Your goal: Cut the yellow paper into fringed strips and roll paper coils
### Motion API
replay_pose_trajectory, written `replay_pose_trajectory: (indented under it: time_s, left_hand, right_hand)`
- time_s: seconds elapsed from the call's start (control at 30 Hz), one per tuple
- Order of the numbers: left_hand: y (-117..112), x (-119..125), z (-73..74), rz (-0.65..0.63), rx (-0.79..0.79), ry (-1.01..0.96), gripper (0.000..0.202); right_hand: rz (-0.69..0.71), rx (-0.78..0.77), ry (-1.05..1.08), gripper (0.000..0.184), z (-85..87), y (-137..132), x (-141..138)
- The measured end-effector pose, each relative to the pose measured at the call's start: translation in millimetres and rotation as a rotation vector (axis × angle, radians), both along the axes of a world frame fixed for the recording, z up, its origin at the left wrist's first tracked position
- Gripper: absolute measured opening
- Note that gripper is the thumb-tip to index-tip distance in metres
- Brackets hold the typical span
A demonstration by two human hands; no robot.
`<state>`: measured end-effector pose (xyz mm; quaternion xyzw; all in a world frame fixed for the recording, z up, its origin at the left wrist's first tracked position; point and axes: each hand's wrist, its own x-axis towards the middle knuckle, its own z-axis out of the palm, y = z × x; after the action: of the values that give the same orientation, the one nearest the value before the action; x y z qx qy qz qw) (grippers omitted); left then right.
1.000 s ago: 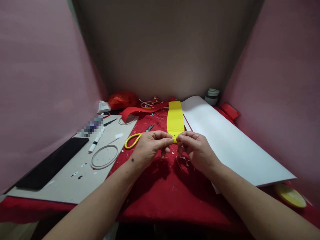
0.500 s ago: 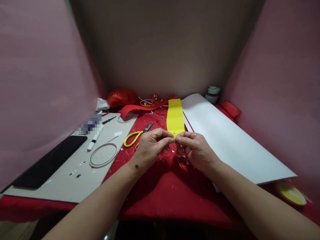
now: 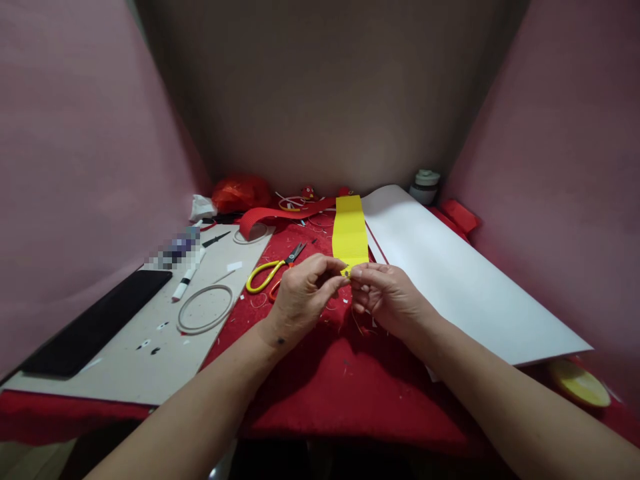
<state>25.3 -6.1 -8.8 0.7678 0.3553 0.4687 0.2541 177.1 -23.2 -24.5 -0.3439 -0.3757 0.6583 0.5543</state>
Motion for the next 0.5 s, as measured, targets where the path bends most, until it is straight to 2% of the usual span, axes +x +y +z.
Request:
replay_pose_trajectory:
  time_s: [0.17,0.3,0.5]
  left_hand:
    - [0.0,0.5,-0.1,0.0,-0.071,-0.024,0.008]
    - [-0.2,0.3,0.0,-0.025,-0.069,-0.032,0.004]
    - [0.1,0.0,-0.8,-0.021,-0.056,-0.022,0.005]
  right_hand:
    - [0.049,-0.046,0.134,0.009,3.2,0.4,0.3]
    - [0.097,-0.104,0.154,0.007,1.3,0.9,0.5]
    - [0.147,-0.089,0.181,0.006,-2.9,2.2,0.9]
